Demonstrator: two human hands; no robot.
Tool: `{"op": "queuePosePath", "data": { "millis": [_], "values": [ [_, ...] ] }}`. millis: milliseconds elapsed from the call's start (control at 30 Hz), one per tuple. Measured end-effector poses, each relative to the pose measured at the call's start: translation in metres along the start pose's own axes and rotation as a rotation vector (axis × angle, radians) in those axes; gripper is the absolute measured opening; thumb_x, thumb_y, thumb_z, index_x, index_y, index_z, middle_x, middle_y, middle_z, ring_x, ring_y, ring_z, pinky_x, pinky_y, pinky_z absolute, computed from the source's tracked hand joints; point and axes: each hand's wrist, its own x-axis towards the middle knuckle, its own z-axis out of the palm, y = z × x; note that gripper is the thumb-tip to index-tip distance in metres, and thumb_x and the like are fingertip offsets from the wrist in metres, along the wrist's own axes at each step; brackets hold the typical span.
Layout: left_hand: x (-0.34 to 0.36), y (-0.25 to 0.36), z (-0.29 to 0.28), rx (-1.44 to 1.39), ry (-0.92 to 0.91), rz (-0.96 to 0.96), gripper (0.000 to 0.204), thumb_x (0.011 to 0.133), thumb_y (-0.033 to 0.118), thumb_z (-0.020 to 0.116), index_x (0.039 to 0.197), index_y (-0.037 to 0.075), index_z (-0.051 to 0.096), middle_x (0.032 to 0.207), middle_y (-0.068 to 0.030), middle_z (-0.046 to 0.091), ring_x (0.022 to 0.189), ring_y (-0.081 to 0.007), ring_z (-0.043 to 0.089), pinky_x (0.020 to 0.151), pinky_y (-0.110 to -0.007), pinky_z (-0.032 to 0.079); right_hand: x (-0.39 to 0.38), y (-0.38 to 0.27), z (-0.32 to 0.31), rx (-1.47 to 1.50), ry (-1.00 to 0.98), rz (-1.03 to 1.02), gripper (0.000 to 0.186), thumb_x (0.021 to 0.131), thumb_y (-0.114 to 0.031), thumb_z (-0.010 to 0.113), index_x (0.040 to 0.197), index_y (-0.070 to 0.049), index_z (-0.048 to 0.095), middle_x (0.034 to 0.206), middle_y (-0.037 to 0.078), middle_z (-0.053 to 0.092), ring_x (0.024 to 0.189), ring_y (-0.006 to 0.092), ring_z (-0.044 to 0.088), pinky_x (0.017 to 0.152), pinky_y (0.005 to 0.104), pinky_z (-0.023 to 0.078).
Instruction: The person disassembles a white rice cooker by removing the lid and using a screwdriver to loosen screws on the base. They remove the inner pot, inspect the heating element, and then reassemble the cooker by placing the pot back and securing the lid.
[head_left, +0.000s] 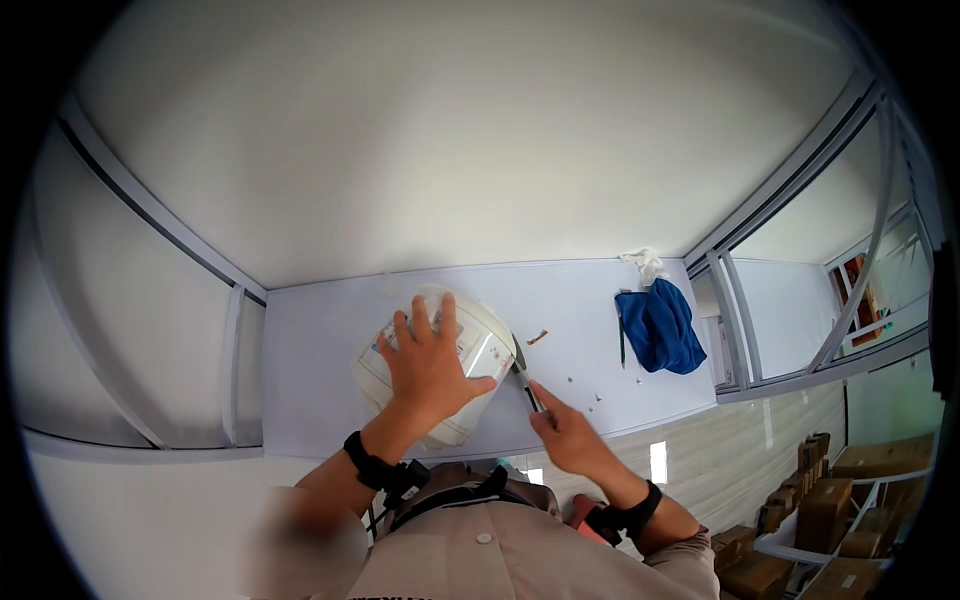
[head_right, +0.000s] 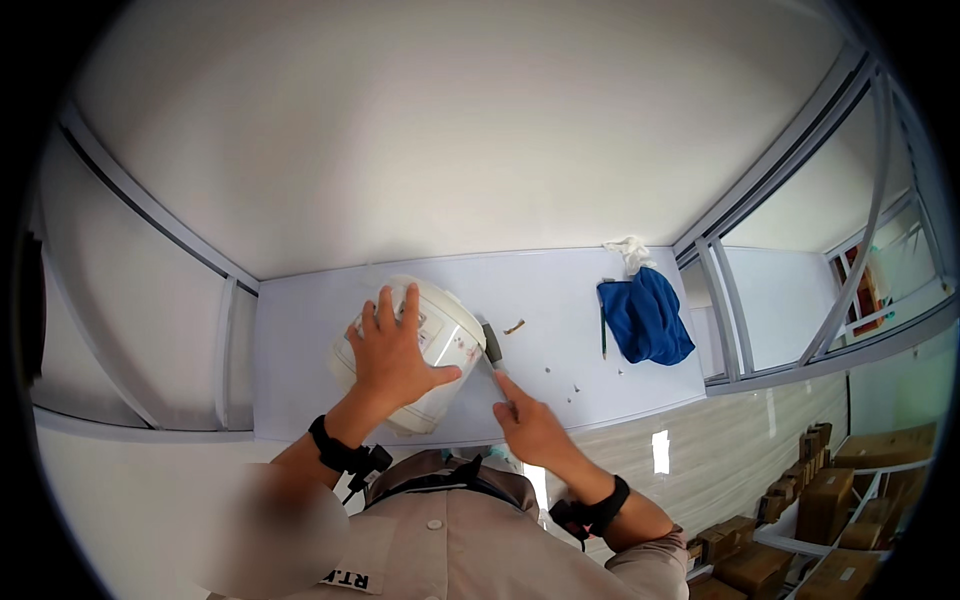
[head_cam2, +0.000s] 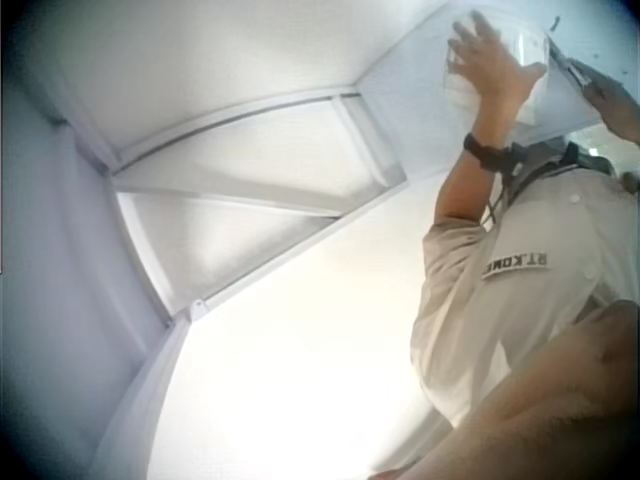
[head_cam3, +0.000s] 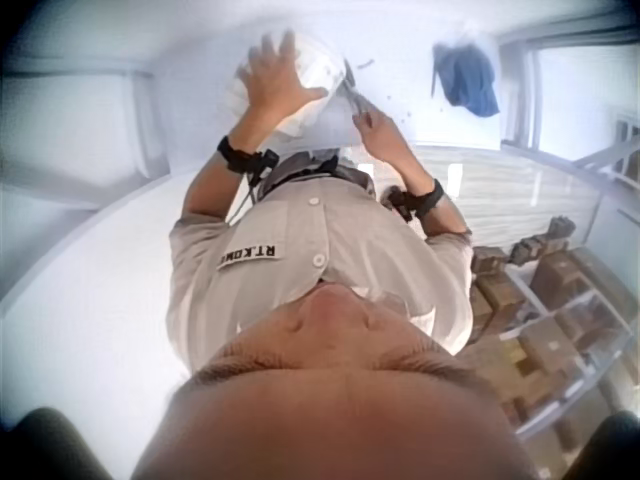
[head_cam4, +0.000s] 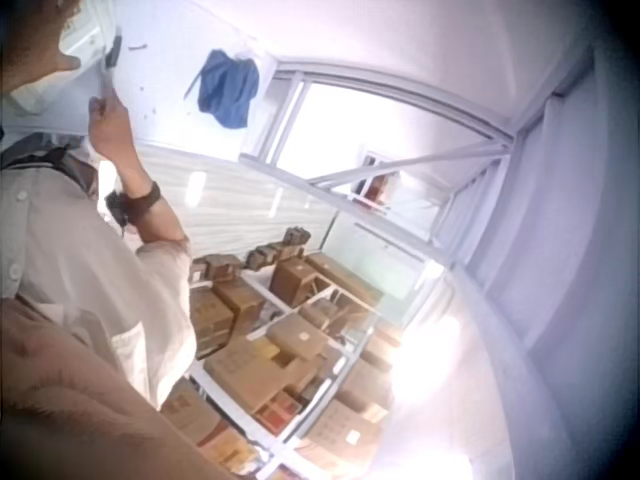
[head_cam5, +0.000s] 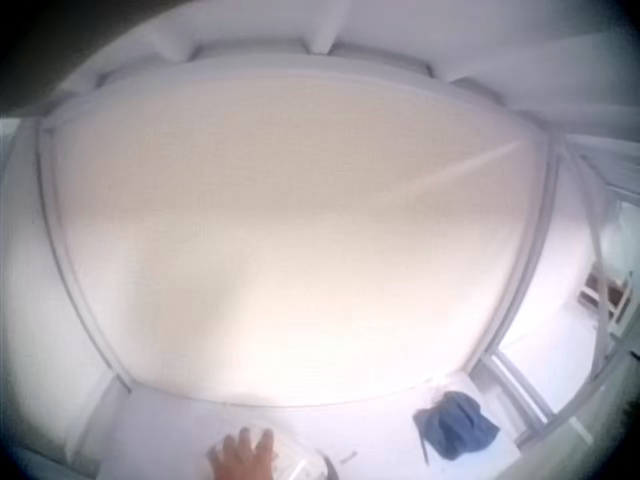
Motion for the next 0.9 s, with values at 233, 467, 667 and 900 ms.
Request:
{"op": "queuePosePath", "data": {
  "millis": [233,467,667,900],
  "values": [
    [-0.003,0.004,0.003,0.011,0.02,-0.002,0.131,0.062,0.062,0.089,0.162,0.01,0.023,0.158,-0.0289,0.024,0.142,-0.056,0.03,0.107,-0.075,0.028,0.003,-0.02,-0.034,-0.031,-0.073,0.03,0.05,0.102,-0.022,0.058,0.149,-0.008,0.054,0.078,0.017,0.066,0.07,0.0229,0.06,0.074,0.0345,0.05],
    [-0.004,0.003,0.001,0.011,0.014,0.003,0.131,0.06,0.061,0.09,0.162,0.011,0.023,0.158,-0.0288,0.024,0.143,-0.0558,0.029,0.105,-0.076,0.028,0.013,-0.026,-0.051,0.04,-0.184,0.103,0.051,0.103,-0.021,0.057,0.151,-0.007,0.052,0.068,0.007,0.057,0.063,0.0132,0.05,0.066,0.0307,0.046],
    [-0.007,-0.001,0.004,0.018,0.064,0.093,0.13,0.058,0.06,0.091,0.161,0.012,0.027,0.158,-0.028,0.028,0.143,-0.0558,0.03,0.105,-0.076,0.028,0.027,-0.046,-0.078,0.043,-0.384,0.23,0.055,0.104,-0.022,0.052,0.155,-0.005,0.045,0.062,0.005,0.055,0.045,0.0138,0.049,0.049,0.0318,0.046],
    [-0.007,-0.001,0.009,0.006,0.086,0.063,0.129,0.06,0.057,0.091,0.162,0.012,0.027,0.159,-0.0273,0.028,0.143,-0.0563,0.029,0.105,-0.078,0.027,0.021,-0.056,-0.049,-0.115,-0.277,0.153,0.056,0.105,-0.024,0.05,0.156,-0.001,0.04,0.071,0.016,0.067,0.058,0.0313,0.064,0.062,0.0426,0.052]
  ]
}}
